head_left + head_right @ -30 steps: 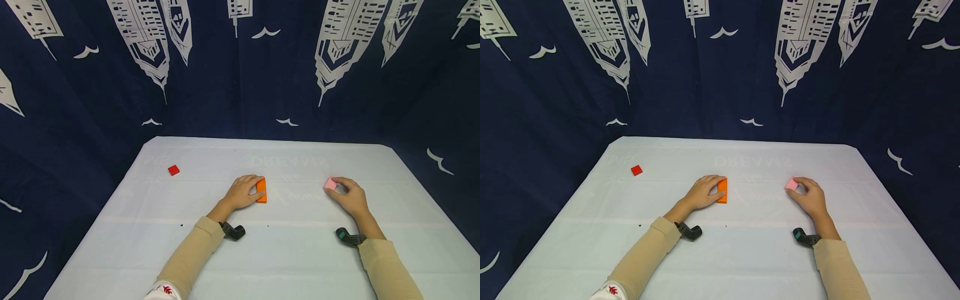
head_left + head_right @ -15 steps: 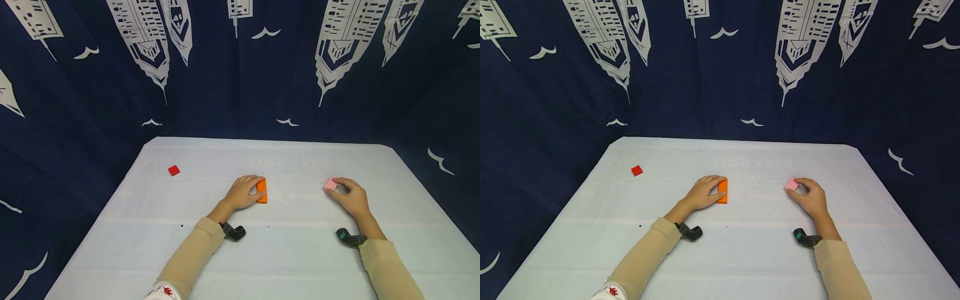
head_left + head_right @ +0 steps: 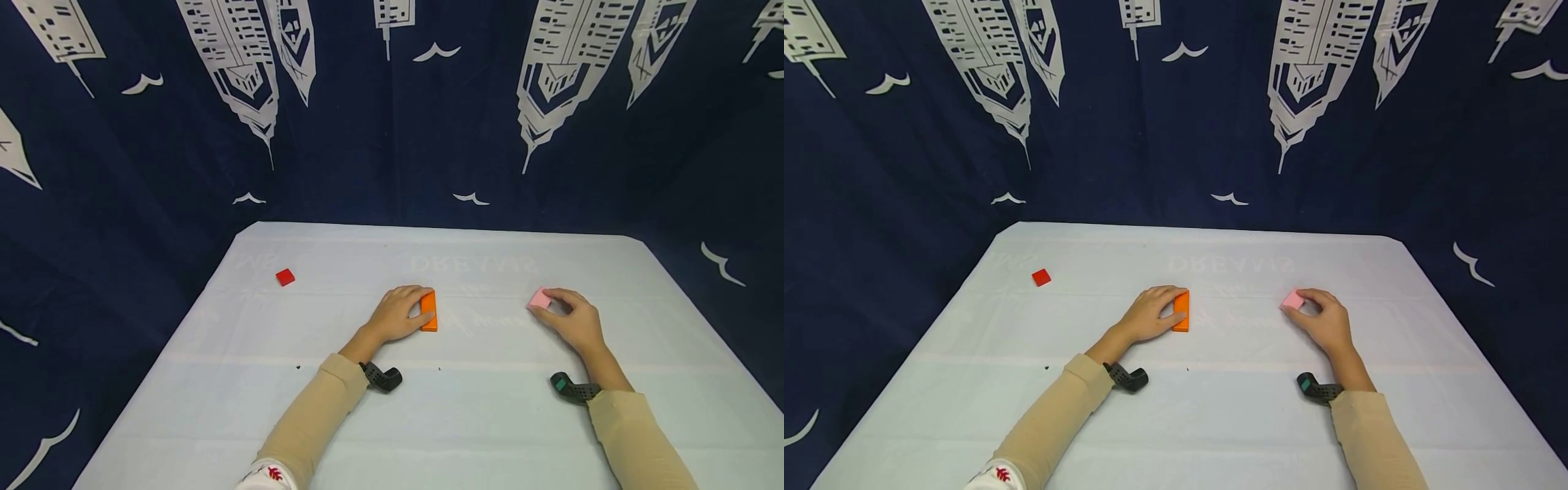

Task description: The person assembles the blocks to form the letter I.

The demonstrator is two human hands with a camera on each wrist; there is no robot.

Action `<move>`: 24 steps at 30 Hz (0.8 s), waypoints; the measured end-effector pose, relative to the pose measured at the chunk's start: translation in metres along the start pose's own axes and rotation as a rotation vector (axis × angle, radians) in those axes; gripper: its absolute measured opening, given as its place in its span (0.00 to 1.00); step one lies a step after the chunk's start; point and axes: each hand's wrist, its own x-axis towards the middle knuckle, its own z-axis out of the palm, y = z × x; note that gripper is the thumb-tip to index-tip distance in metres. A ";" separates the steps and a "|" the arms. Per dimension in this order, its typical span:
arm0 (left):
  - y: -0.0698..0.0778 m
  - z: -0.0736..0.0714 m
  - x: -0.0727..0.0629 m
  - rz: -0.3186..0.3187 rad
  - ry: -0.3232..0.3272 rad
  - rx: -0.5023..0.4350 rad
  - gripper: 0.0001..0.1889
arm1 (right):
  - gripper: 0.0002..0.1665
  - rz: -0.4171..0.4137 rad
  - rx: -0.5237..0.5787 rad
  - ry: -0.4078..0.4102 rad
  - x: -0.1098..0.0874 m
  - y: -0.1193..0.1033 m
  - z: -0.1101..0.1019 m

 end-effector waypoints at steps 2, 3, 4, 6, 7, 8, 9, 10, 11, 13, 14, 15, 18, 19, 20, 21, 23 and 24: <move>0.000 0.000 0.000 -0.002 -0.002 0.004 0.30 | 0.31 -0.009 0.001 -0.001 0.001 -0.002 0.000; 0.000 0.000 0.001 -0.003 -0.003 0.005 0.30 | 0.31 -0.016 0.005 -0.001 0.001 -0.003 0.000; 0.000 0.000 0.001 -0.004 -0.004 0.005 0.30 | 0.31 -0.021 0.007 -0.002 0.001 -0.004 0.000; 0.000 0.000 0.001 -0.005 -0.005 0.007 0.30 | 0.31 -0.031 0.007 -0.007 0.002 -0.007 0.000; 0.000 0.000 0.001 -0.006 -0.005 0.008 0.30 | 0.31 -0.034 0.007 -0.010 0.003 -0.009 0.000; 0.000 0.000 0.001 -0.006 -0.005 0.006 0.30 | 0.32 -0.038 0.005 -0.013 0.003 -0.011 0.001; 0.000 0.000 0.001 -0.007 -0.004 0.005 0.30 | 0.32 -0.040 0.006 -0.019 0.003 -0.012 0.001; 0.000 0.000 0.001 -0.007 -0.003 0.004 0.30 | 0.32 -0.041 0.005 -0.025 0.003 -0.014 0.002; 0.000 0.000 0.000 -0.008 -0.002 0.003 0.30 | 0.32 -0.043 0.007 -0.031 0.003 -0.016 0.002; 0.000 0.000 0.000 -0.008 -0.002 0.003 0.30 | 0.32 -0.046 0.012 -0.043 0.003 -0.020 0.003; 0.000 0.000 0.000 -0.008 -0.002 0.002 0.30 | 0.32 -0.048 0.014 -0.047 0.003 -0.023 0.003; 0.000 0.000 0.000 -0.009 -0.003 0.002 0.30 | 0.32 -0.048 0.015 -0.054 0.003 -0.024 0.003; 0.000 0.001 0.000 -0.010 -0.003 0.001 0.30 | 0.31 -0.056 0.016 -0.064 0.002 -0.029 0.004; 0.000 0.001 0.000 -0.010 -0.003 0.001 0.30 | 0.31 -0.058 0.018 -0.067 0.002 -0.030 0.005; 0.000 0.001 0.000 -0.011 -0.002 0.000 0.30 | 0.31 -0.062 0.020 -0.069 0.002 -0.032 0.005; 0.000 0.001 0.000 -0.011 -0.001 0.000 0.30 | 0.30 -0.066 0.022 -0.071 0.002 -0.032 0.006; 0.000 0.001 0.000 -0.012 -0.001 0.001 0.29 | 0.30 -0.074 0.029 -0.075 0.002 -0.034 0.007; 0.000 0.000 0.000 -0.012 0.000 0.002 0.29 | 0.30 -0.077 0.030 -0.077 0.003 -0.035 0.008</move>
